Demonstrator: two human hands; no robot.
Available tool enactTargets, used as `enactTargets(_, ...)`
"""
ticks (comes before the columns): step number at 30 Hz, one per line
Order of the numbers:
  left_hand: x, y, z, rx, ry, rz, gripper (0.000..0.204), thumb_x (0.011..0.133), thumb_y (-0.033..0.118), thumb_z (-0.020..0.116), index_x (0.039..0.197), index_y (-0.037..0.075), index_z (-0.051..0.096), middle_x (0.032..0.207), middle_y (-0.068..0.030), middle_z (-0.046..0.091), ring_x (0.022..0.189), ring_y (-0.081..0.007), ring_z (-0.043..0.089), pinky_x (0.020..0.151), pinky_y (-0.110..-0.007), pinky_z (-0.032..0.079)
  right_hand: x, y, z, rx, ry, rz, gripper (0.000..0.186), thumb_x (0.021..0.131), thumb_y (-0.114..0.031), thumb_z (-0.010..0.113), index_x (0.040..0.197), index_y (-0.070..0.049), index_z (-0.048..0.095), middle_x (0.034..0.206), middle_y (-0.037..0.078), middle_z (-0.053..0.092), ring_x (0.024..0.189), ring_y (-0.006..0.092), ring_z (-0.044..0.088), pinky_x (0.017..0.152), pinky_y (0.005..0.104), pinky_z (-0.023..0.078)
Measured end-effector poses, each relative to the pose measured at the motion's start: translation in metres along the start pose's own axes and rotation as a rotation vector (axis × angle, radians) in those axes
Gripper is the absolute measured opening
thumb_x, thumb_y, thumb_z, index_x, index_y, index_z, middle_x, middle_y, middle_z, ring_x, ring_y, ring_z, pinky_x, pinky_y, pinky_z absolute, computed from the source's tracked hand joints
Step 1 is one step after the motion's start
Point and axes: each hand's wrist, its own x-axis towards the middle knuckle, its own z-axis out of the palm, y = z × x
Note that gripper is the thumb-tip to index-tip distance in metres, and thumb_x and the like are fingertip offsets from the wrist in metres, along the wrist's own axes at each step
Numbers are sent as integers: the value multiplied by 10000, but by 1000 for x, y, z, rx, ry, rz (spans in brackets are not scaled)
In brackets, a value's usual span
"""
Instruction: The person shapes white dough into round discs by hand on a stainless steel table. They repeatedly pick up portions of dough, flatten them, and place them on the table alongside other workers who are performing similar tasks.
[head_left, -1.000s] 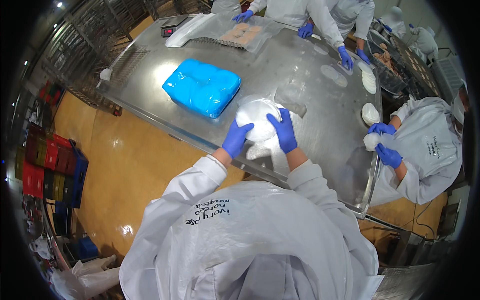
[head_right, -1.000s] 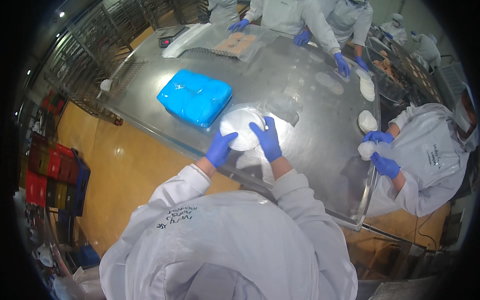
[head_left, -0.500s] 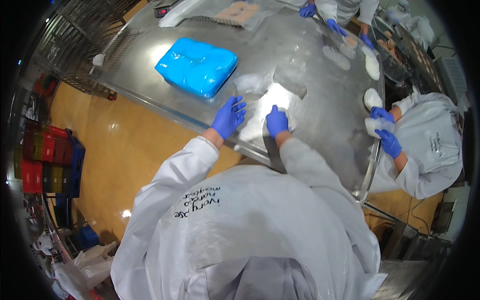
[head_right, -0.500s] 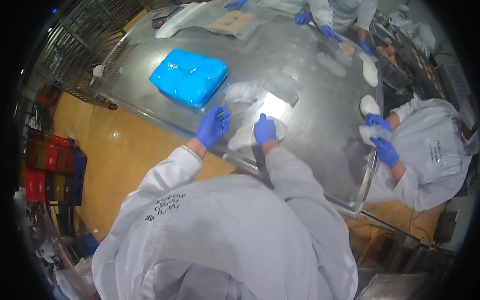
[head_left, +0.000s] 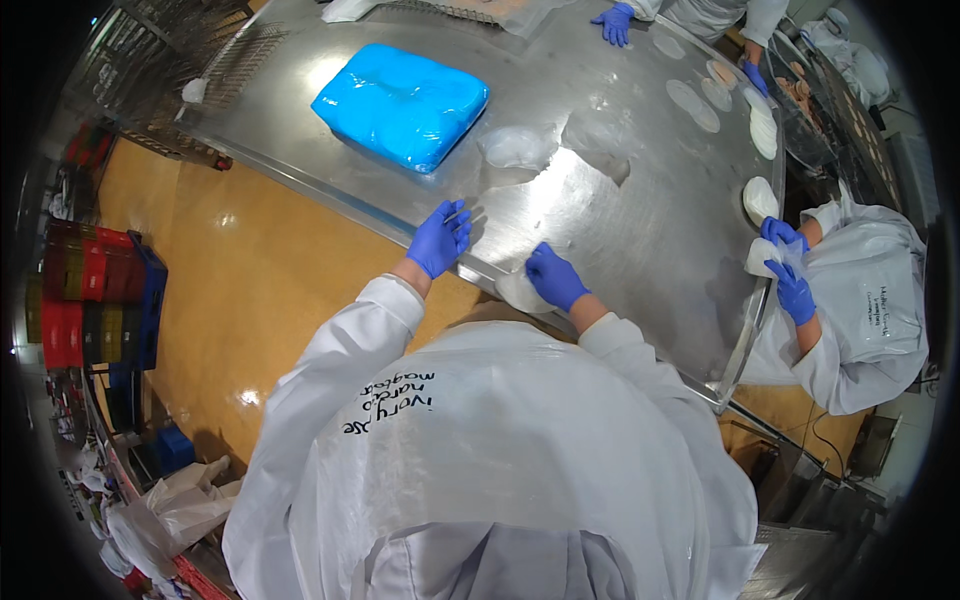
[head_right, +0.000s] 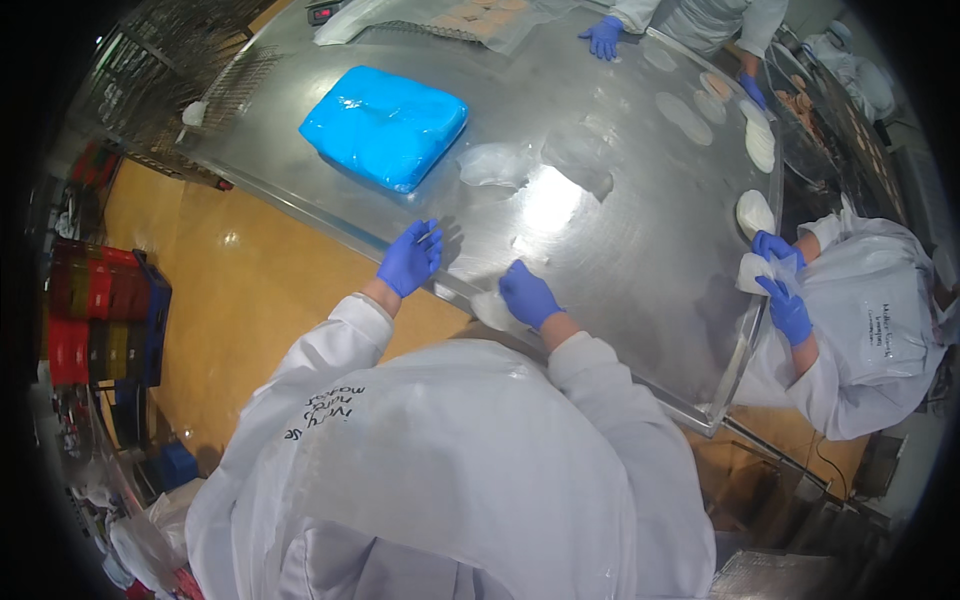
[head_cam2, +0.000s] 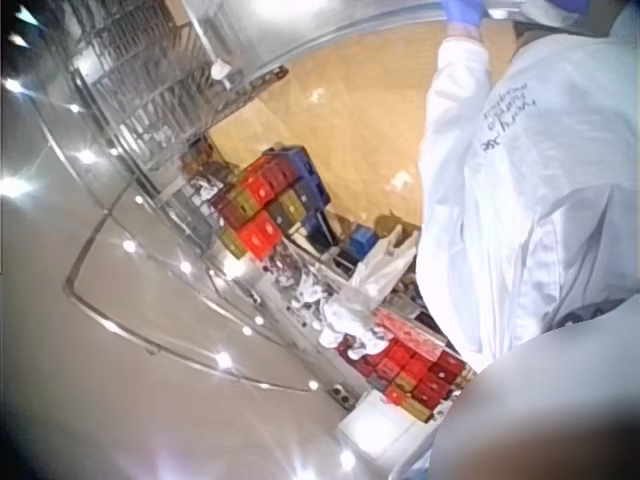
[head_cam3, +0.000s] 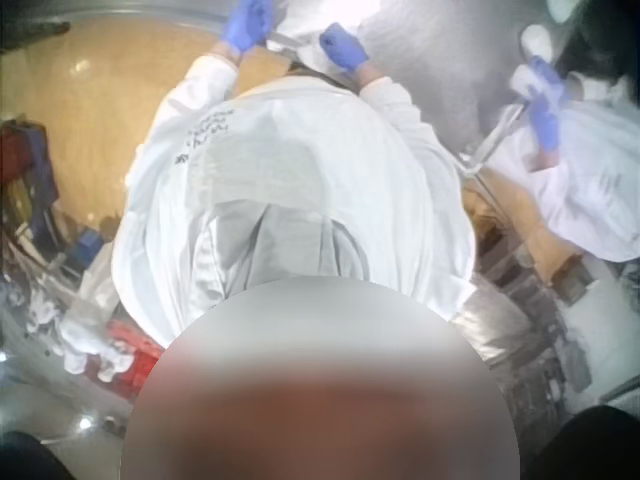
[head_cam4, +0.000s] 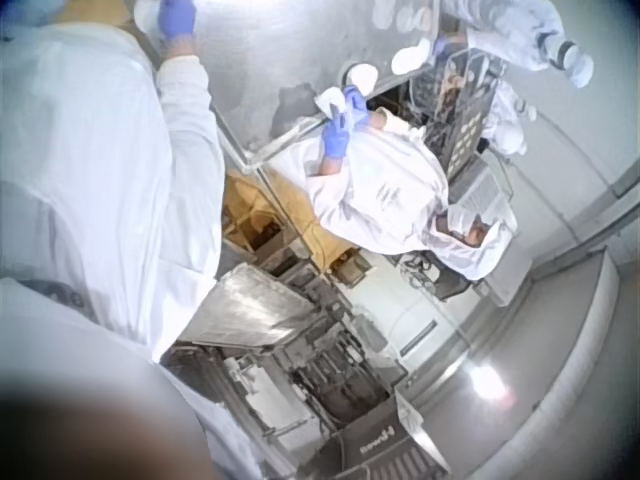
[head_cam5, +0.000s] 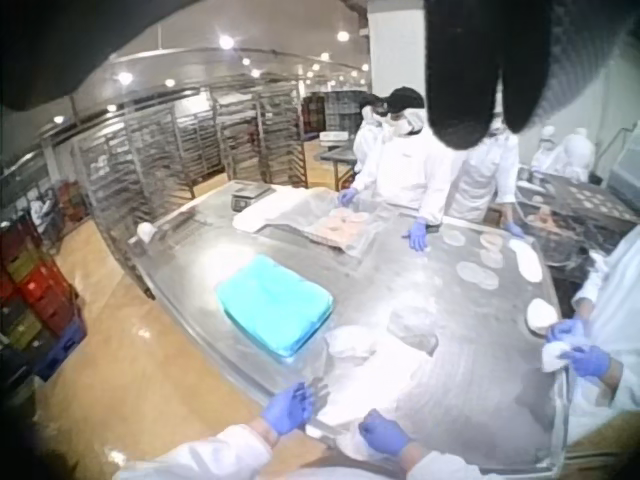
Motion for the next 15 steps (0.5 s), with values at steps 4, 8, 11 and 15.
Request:
enactTargets(4,2,-10,37,-52,-73,-137,479,982,450,407,1282,84,483,1241,-104,545,1125,-272,546,953,-409,452,42,-24,-50,708,-56,-171,108,808,-58,544,887,-70,617,1085,80,567,1050,180,526,911,311,427)
enactTargets(8,-9,-8,48,-130,-351,-291,637,973,562,295,1350,70,442,1338,-143,504,1225,-318,490,1056,-476,363,27,-73,-77,1116,45,-95,627,846,-214,644,1399,-113,368,1302,117,479,1219,229,455,1031,360,381)
enactTargets(11,-5,-10,53,-161,-319,-405,744,928,639,341,1388,58,414,1371,-154,486,1239,-317,482,1075,-478,343,25,-48,-45,694,196,146,747,806,-255,715,1427,-93,330,1332,143,463,1224,234,456,1023,371,389)
enactTargets(15,-6,-8,51,-155,-287,-417,772,895,626,463,1393,40,403,1369,-148,492,1210,-282,513,1050,-438,383,33,-33,-40,870,86,369,753,784,-297,752,1398,-60,386,1341,159,459,1209,255,465,988,394,416)
